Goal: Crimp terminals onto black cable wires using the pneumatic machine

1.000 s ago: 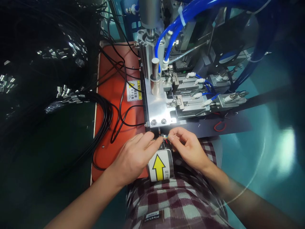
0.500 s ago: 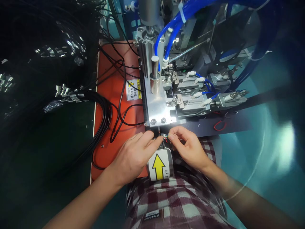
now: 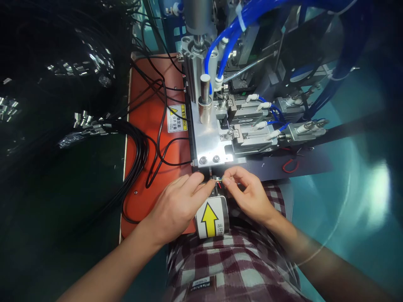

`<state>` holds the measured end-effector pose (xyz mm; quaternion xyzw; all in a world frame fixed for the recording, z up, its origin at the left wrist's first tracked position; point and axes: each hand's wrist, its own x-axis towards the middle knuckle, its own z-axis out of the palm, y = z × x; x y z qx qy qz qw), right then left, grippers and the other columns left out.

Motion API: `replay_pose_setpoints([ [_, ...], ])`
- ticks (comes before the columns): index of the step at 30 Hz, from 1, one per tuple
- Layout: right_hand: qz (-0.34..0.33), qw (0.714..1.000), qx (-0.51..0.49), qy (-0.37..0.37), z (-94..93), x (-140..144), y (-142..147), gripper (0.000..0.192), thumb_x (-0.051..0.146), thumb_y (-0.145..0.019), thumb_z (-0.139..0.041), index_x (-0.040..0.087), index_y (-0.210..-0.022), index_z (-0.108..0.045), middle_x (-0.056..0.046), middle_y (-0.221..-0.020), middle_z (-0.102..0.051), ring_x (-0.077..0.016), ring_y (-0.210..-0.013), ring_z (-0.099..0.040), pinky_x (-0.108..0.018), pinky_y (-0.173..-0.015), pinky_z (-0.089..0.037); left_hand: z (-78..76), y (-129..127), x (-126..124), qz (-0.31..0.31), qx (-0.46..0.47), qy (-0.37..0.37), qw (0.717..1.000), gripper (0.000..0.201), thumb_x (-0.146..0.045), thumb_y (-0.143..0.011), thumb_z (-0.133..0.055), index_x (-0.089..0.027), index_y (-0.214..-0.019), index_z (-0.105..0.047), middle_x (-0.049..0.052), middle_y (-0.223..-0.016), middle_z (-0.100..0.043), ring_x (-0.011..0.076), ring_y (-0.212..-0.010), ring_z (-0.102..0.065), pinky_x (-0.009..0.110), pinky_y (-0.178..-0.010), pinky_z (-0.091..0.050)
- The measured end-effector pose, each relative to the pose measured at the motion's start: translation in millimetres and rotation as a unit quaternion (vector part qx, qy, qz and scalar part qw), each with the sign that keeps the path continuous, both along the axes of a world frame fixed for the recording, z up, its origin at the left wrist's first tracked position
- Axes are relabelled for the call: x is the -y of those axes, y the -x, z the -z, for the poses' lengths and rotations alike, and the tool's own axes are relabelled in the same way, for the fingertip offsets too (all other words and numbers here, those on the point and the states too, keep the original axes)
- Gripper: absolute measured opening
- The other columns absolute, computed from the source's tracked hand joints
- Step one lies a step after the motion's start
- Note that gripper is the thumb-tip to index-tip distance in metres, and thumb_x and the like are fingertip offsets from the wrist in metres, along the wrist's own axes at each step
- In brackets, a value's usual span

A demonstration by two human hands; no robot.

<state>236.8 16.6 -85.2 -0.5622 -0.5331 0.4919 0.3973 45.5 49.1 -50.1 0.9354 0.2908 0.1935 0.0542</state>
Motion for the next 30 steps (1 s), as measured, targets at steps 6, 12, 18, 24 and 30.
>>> replay_pose_setpoints([
  [6,-0.003,1.0,-0.003,0.008,-0.4,0.2,0.4,0.011,0.027,-0.09,-0.052,0.02,-0.081,-0.053,0.001,-0.07,-0.052,-0.013,-0.061,-0.047,-0.025,-0.058,-0.04,-0.7,-0.2,0.7,-0.003,-0.004,-0.003,1.0,0.029,-0.012,-0.095,-0.035,-0.01,-0.108,-0.061,0.007,-0.078,-0.057,0.0158,-0.071,-0.056,0.025,-0.059,-0.049],
  [12,0.0,1.0,0.019,0.019,-9.0,-1.4,1.9,0.012,0.025,-0.089,-0.051,0.019,-0.078,-0.053,0.002,-0.068,-0.051,-0.0121,-0.058,-0.046,-0.025,-0.055,-0.038,-0.5,-0.4,0.0,0.001,0.002,-0.001,1.0,0.027,-0.01,-0.094,-0.039,-0.008,-0.107,-0.062,0.009,-0.079,-0.058,0.0176,-0.071,-0.056,0.027,-0.058,-0.049],
  [18,0.02,0.991,-0.044,0.122,-14.1,-1.5,5.3,0.013,0.027,-0.086,-0.053,0.019,-0.076,-0.053,0.005,-0.056,-0.047,-0.0105,-0.049,-0.045,-0.023,-0.047,-0.036,0.3,0.4,1.0,0.0,-0.012,0.001,1.0,0.026,-0.01,-0.093,-0.039,-0.009,-0.109,-0.061,0.009,-0.081,-0.059,0.0184,-0.071,-0.056,0.028,-0.058,-0.049],
  [24,0.024,0.995,-0.02,0.093,-10.0,2.5,2.9,0.013,0.031,-0.087,-0.055,0.018,-0.084,-0.057,0.004,-0.061,-0.051,-0.0112,-0.054,-0.049,-0.023,-0.051,-0.041,0.9,2.1,0.7,0.002,-0.008,0.017,1.0,0.026,-0.012,-0.094,-0.039,-0.01,-0.11,-0.06,0.009,-0.083,-0.058,0.0184,-0.072,-0.056,0.028,-0.059,-0.05],
  [30,0.054,0.997,0.049,-0.002,-13.0,3.4,5.9,0.008,0.022,-0.085,-0.055,0.016,-0.081,-0.058,0.003,-0.065,-0.05,-0.0105,-0.055,-0.046,-0.024,-0.052,-0.039,3.0,1.0,0.0,0.0,-0.008,0.012,1.0,0.027,-0.012,-0.094,-0.038,-0.01,-0.112,-0.058,0.009,-0.084,-0.058,0.0188,-0.073,-0.057,0.029,-0.06,-0.051],
])
